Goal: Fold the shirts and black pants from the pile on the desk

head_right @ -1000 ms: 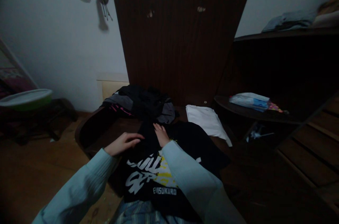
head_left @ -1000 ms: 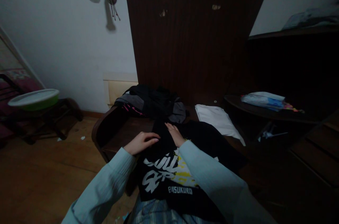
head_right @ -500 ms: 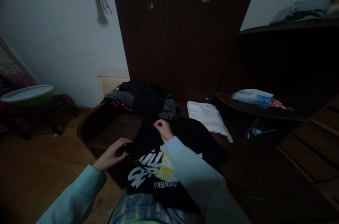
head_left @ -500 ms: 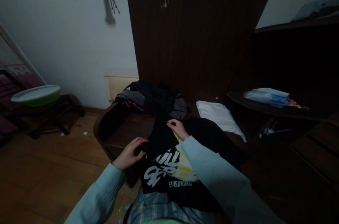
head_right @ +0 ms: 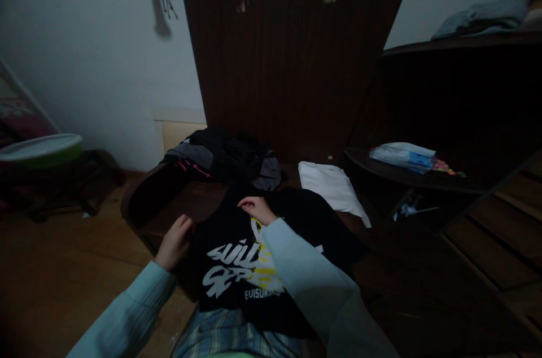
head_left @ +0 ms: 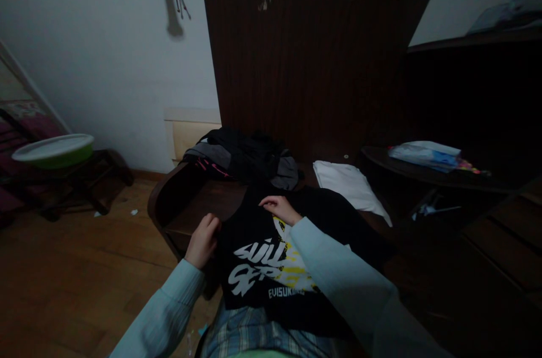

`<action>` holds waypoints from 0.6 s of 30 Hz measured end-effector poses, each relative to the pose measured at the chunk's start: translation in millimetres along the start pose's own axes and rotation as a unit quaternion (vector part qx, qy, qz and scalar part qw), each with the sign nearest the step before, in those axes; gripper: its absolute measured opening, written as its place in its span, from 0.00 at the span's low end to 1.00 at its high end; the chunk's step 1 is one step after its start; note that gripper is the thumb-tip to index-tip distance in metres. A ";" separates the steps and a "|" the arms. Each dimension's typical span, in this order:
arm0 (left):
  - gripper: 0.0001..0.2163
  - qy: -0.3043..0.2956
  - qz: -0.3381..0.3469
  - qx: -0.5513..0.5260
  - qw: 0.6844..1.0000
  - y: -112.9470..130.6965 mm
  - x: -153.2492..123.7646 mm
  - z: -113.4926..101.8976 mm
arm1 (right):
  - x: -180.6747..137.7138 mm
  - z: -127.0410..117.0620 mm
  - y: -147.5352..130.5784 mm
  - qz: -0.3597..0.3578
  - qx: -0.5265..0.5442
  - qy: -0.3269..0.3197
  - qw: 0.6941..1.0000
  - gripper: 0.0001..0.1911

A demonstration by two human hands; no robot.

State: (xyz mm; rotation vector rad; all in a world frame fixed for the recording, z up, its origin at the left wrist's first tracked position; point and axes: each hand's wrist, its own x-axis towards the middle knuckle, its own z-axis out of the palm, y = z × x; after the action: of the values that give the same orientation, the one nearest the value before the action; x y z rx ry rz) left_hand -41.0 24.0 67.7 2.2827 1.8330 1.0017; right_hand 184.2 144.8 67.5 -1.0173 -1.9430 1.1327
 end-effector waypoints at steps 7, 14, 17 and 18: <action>0.11 -0.077 0.039 -0.104 0.991 -7.1 1.9 -1.3 | -3.0 1.1 -2.6 -0.040 -0.086 -0.010 0.995 0.10; 0.10 -0.015 -0.045 -0.075 0.996 -10.9 3.2 3.3 | -2.9 0.8 -4.2 -0.019 -0.001 -0.004 1.000 0.09; 0.07 -0.010 -0.053 -0.062 0.997 -8.0 5.9 6.6 | 0.7 1.2 -1.4 -0.001 0.042 0.002 0.999 0.13; 0.07 -0.012 -0.046 -0.058 0.997 -6.6 6.6 7.4 | 2.1 1.2 0.3 0.004 0.039 -0.001 0.999 0.12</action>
State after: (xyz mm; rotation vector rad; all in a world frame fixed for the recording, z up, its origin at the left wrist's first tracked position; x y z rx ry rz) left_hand -42.3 34.4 62.0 2.1147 1.8026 1.0317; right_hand 182.3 146.3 67.0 -0.9833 -1.8824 1.2064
